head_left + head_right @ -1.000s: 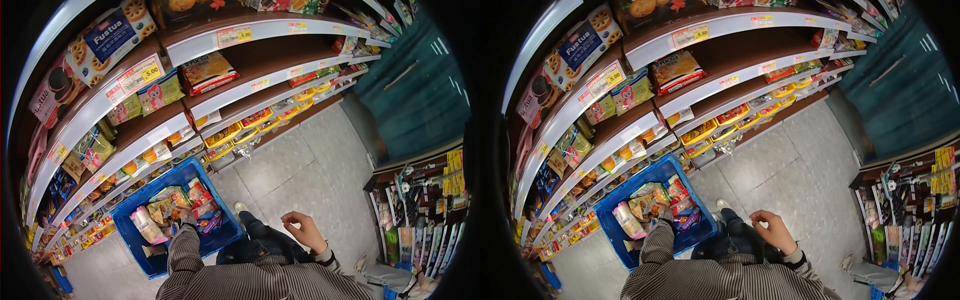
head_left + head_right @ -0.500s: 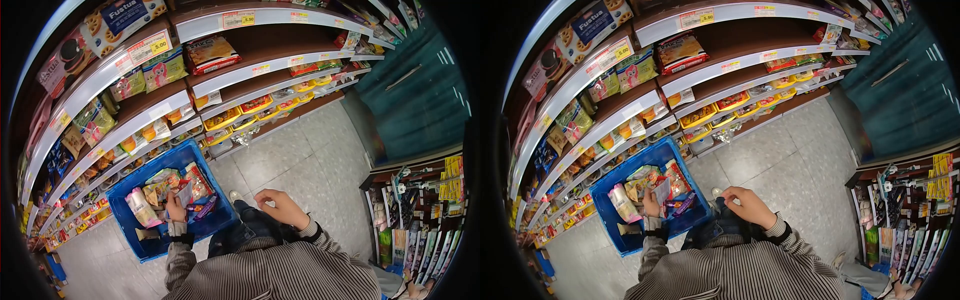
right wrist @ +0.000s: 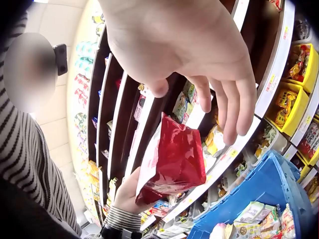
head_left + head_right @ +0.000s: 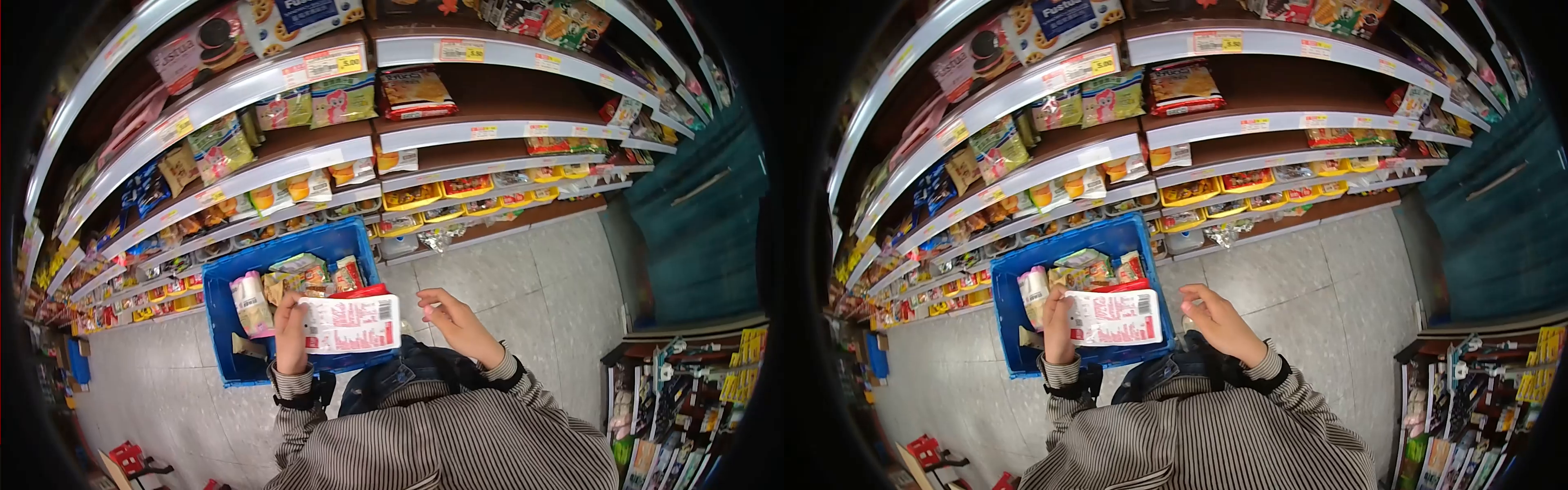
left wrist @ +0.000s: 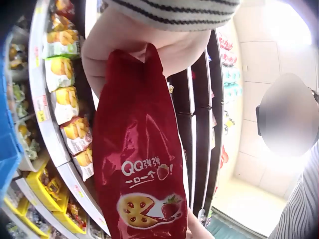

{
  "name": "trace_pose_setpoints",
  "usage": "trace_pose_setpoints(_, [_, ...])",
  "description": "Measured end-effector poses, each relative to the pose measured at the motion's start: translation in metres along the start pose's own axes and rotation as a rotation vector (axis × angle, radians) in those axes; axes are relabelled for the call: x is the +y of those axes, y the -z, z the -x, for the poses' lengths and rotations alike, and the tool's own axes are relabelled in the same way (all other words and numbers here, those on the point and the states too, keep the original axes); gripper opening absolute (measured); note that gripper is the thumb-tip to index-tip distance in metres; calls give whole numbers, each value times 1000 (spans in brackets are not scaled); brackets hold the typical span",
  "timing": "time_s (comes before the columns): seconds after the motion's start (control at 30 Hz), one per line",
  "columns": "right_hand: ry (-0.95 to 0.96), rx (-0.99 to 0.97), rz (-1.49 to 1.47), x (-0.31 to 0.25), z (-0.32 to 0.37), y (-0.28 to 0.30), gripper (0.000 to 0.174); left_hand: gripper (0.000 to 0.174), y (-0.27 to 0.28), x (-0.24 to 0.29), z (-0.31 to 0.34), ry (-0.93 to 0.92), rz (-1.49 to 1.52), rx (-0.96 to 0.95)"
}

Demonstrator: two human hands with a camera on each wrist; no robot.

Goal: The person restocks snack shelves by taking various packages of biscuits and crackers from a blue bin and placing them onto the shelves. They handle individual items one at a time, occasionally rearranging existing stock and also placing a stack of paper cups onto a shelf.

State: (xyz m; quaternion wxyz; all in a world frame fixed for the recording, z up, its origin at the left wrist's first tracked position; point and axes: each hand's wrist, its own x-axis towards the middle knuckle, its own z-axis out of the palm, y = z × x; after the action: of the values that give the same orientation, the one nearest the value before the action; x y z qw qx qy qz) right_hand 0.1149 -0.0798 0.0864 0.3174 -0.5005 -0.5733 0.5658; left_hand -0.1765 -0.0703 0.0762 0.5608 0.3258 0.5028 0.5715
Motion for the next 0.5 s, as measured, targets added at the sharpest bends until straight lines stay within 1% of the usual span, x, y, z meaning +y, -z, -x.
trace_pose_setpoints(0.03, [12,-17,0,-2,0,2,38,6,-2,0,1,6,-3,-35])
trace_pose_setpoints(0.1, [-80,-123,-297,-8,2,7,49,5,-12,3,6,38,24,-71])
trace_pose_setpoints(0.13, [-72,-140,-292,-7,2,8,49,5,-19,6,9,26,26,-57])
trace_pose_setpoints(0.2, [80,-292,-298,-6,5,11,60,3,-32,12,16,-39,45,-212])
trace_pose_setpoints(0.23, [64,-364,-432,-6,5,13,67,2,-34,11,18,-62,49,-235])
trace_pose_setpoints(0.33, [130,-418,-377,-15,10,22,72,5,-51,14,26,-154,44,-189])
trace_pose_setpoints(0.37, [135,-364,-380,-21,12,22,72,7,-45,5,26,-154,-19,-169])
trace_pose_setpoints(0.4, [141,-380,-374,-25,14,21,72,7,-52,3,25,-165,-17,-156])
trace_pose_setpoints(0.47, [322,-260,-26,-35,17,17,69,6,-70,-1,23,-427,-25,35])
trace_pose_setpoints(0.5, [492,-221,213,-52,18,13,57,4,-65,-20,16,-499,51,79])
